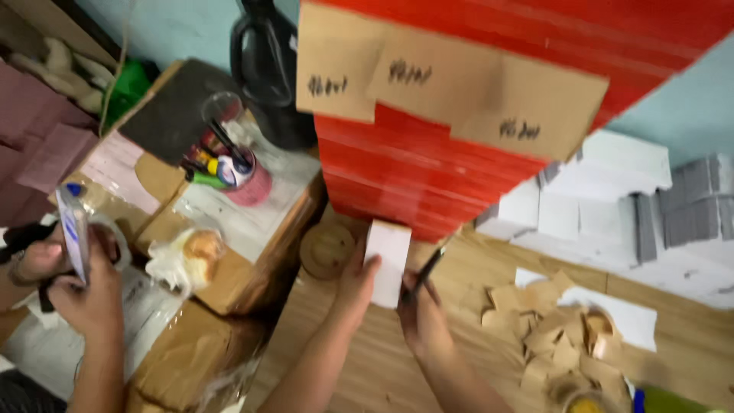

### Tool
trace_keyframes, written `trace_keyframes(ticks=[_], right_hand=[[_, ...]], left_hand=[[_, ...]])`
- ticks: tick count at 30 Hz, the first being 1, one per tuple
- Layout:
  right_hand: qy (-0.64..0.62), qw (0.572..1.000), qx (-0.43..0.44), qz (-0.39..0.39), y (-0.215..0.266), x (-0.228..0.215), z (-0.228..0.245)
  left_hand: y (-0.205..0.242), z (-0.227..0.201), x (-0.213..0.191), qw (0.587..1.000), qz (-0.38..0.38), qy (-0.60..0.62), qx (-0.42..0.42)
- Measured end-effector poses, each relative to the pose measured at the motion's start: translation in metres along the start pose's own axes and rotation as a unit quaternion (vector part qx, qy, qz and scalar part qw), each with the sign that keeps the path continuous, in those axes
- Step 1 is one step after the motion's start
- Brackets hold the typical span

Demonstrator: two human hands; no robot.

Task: The person assembles small paper packs by placing a white card onto a brown paper base, folding the paper over the card, and pressing the edges to secure them. The person repeats this process for multiple units, stacking the finished packs on the table.

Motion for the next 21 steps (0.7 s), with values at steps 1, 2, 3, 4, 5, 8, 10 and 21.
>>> trace_keyframes(ticks=[1,2,3,4,5,8,10,21], right_hand=[[0.001,1.0,-0.004,0.005,0.004,-0.004,0.0],[0.009,1.0,0.006,-0.012,0.007,-0.01,-0.001],[0.017,0.999,0.016,-0.032,0.014,-0.018,-0.002],[0.017,0.999,0.012,-0.031,0.019,-0.019,0.002],[0.033,0.999,0.031,-0.026,0.024,-0.02,0.004],[0.082,0.991,0.072,-0.078,0.04,-0.034,0.019],[0.115,0.979,0.098,-0.137,0.055,-0.047,0.033],[0.308,0.95,-0.04,-0.018,0.093,-0.164,0.053]], left_hand=[[0.004,-0.007,0.0,1.0,0.001,0.001,0.006],[0.007,-0.013,0.0,1.0,0.004,0.008,-0.003],[0.013,-0.016,0.002,1.0,0.01,0.015,-0.015],[0.014,-0.015,-0.001,1.0,0.013,0.015,-0.012],[0.014,-0.016,-0.002,0.998,0.02,-0.064,-0.007],[0.025,-0.045,0.0,0.963,0.019,-0.265,0.043],[0.037,-0.071,0.011,0.921,0.009,-0.379,0.086],[0.055,-0.14,0.182,0.939,0.232,-0.252,0.032]])
Point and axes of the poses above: each hand's wrist, its own y-axis away from the middle knuckle, its own x-axis out of the palm, z = x × y, the point moved 5 cm from there along -y, towards the middle knuckle, and after that the axes turned 7 degrees about z, right-handed, at the moved point
